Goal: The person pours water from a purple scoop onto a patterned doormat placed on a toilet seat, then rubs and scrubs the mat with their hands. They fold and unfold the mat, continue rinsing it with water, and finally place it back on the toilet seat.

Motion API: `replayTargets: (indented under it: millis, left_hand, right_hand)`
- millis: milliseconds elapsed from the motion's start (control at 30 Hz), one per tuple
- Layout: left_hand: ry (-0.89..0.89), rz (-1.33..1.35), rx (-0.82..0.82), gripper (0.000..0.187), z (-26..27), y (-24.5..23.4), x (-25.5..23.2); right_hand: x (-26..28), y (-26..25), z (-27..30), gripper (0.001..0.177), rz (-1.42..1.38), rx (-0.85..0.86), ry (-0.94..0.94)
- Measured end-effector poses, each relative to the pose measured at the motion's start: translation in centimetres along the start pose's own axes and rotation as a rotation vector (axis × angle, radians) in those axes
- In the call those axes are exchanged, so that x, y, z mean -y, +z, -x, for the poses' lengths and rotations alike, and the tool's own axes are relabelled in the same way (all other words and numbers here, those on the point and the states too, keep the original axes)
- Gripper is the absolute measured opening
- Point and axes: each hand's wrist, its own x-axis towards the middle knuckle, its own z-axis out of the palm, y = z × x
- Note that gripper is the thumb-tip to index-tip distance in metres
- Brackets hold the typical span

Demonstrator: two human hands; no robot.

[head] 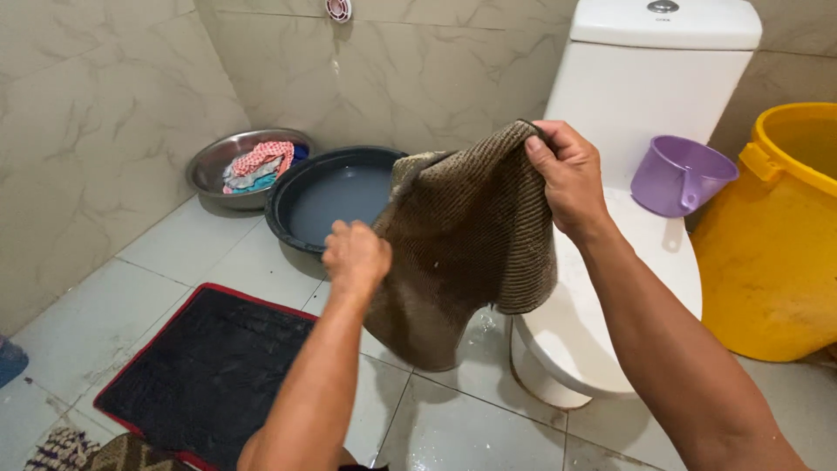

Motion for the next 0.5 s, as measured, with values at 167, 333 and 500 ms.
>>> replayTargets:
  millis: [167,333,500]
  left_hand:
    - [-0.12,-0.113,0.137,0.049,-1.8,0.1,1.3]
    - [-0.276,0.135,0.44,0.056,-0.9,0.5,1.0]
    - [-0.42,0.703,0.666,0.058,-1.7,4.5,1.4]
  right_hand:
    - [-0.7,-0.8,2.4,0.015,0.125,-0.01,-0.019]
    - [-2.1,0.4,7.5,0.017,0.347,0.074,-0.002]
    - [-4.9,3.1,14.7,0.017,0.462,0.513,-0.04]
